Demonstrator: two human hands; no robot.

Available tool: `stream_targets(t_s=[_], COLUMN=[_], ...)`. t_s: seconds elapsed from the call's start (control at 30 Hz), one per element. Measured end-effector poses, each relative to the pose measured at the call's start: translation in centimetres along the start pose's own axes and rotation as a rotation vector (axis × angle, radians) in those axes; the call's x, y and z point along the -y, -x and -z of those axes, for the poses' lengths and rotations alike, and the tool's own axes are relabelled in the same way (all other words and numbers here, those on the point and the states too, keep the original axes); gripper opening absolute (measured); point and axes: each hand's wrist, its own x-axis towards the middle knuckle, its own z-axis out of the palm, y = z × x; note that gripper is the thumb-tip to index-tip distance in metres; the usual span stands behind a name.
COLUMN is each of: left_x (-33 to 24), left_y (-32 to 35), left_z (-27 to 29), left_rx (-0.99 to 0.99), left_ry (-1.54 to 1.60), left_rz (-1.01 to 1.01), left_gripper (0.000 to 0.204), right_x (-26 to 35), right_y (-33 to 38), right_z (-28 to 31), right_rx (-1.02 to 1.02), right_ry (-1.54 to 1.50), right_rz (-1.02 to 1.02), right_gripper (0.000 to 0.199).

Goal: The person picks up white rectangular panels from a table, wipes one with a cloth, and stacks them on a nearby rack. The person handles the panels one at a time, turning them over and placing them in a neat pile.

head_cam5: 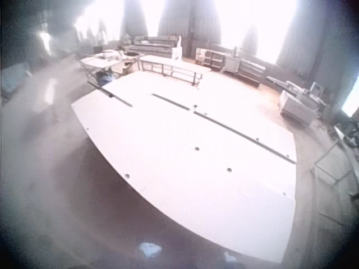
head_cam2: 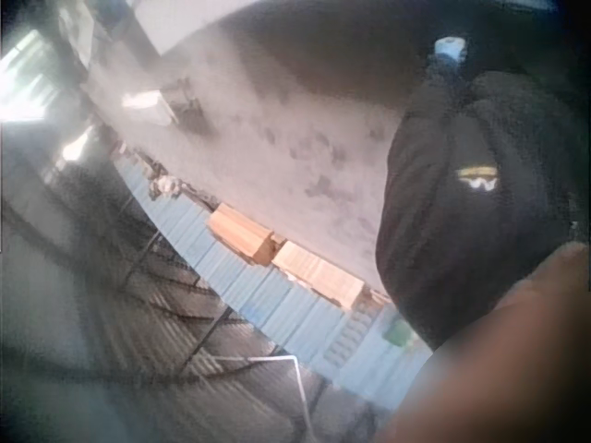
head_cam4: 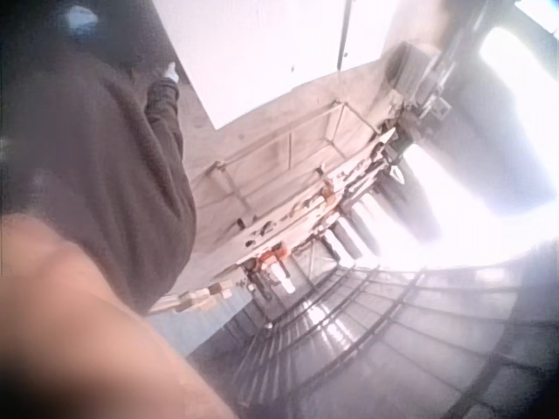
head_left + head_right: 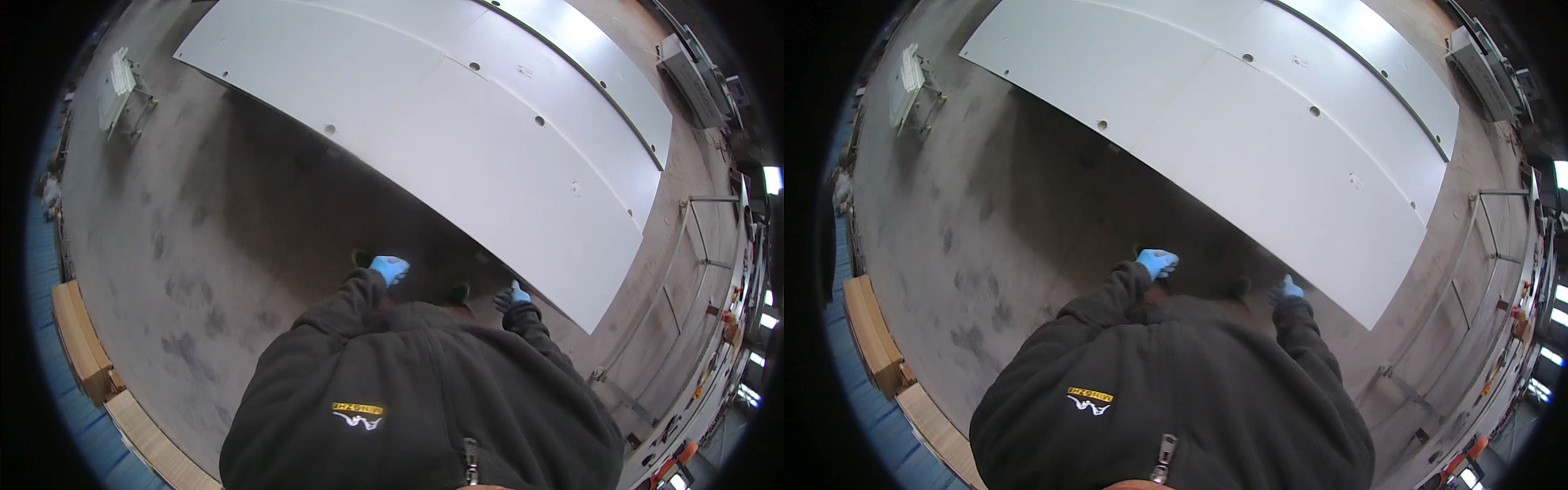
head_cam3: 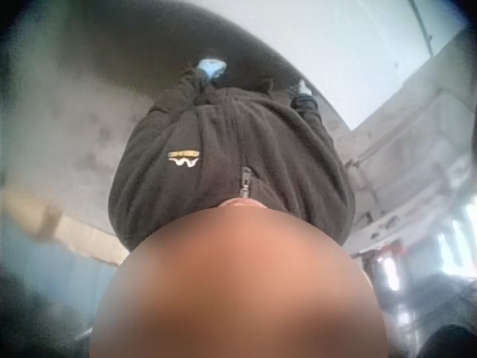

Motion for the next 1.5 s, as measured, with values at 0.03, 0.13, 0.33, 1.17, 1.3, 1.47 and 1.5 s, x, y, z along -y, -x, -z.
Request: stream_targets(t_s=[0.03,0.13,0.33,1.17,1.3,1.47,1.5], left_x=[0.8,2.9,2.2,4.8,4.6,1.3,0.0], left_y=[1.0,4.5,7.9,7.0,6.3,7.3,7.8], left_z=[3.9,15.9,33.8,89.2,101.0,122.6,128.1], left_rx=[-0.053,-0.139,-0.392,-0.538,-0.531,-0.440,-0.269], left_ry=[-0.008,0.147,0.304,1.120,1.096,1.126,1.167], left_rz=[0.000,-0.010,0.076,0.150,0.126,-0.020,-0.130], left_gripper=[0.023,0.023,0.024,0.027,0.020,0.019,0.022], right_x=[-0.8,-2.4,-0.4,10.1,7.2,4.2,4.5], right_y=[0.1,2.0,12.2,26.9,28.0,30.2,30.7], right_z=[-3.5,-15.1,-38.7,-123.6,-138.8,-153.9,-157.5], right_rx=[-0.023,-0.004,0.329,0.704,0.519,0.760,0.858], right_ry=[0.022,0.440,1.288,1.868,1.895,1.912,1.879], right_rz=[0.048,0.080,0.726,0.850,0.951,0.817,0.785], right_gripper=[0.049,0.052,0.046,0.041,0.040,0.042,0.040])
